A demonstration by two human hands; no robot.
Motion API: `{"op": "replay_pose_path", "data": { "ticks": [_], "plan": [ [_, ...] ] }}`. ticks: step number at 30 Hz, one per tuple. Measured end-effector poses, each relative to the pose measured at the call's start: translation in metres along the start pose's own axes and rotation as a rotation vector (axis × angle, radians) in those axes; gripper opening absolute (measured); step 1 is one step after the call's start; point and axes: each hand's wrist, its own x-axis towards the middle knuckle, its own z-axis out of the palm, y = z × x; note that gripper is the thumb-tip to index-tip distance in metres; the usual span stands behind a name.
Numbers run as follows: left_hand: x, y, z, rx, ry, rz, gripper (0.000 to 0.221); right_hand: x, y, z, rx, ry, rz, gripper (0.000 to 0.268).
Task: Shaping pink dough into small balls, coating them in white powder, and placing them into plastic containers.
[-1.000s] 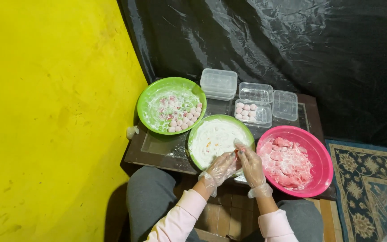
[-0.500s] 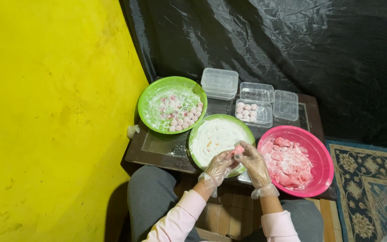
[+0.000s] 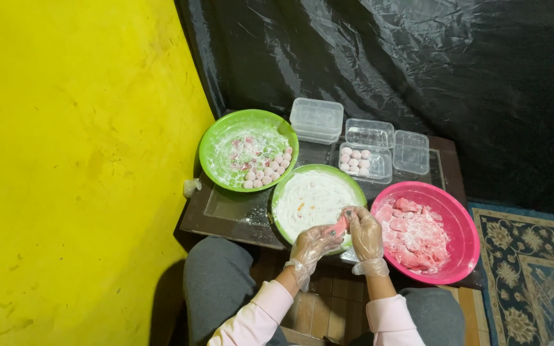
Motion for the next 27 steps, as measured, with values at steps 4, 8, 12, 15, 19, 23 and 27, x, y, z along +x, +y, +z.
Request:
{"op": "replay_pose_path", "data": {
  "ticks": [4, 8, 12, 15, 19, 23, 27],
  "plan": [
    [-0.004, -0.009, -0.007, -0.051, -0.098, -0.043, 0.047, 0.014, 0.018, -0.004, 0.033, -0.009, -0.043, 0.022],
    [-0.021, 0.006, -0.001, -0.066, -0.178, -0.099, 0.05, 0.025, 0.02, -0.009, -0.078, -0.004, -0.008, 0.033],
    [-0.016, 0.002, -0.005, -0.236, -0.18, -0.122, 0.048, 0.002, -0.014, -0.01, 0.024, 0.03, -0.044, 0.027],
    [-0.007, -0.001, -0.006, -0.321, -0.2, -0.11, 0.045, -0.015, -0.023, -0.006, 0.118, 0.008, -0.195, 0.017],
    [0.004, 0.0, 0.0, -0.334, -0.293, -0.088, 0.039, -0.028, -0.016, -0.003, -0.148, 0.018, -0.643, 0.012],
    [0.04, -0.033, -0.02, -0.35, -0.293, -0.103, 0.046, -0.039, -0.014, -0.002, -0.46, 0.096, -0.961, 0.026],
    [0.019, -0.009, -0.006, -0.281, -0.259, -0.048, 0.041, -0.045, -0.016, -0.006, -0.467, -0.005, -0.78, 0.044]
  ]
}}
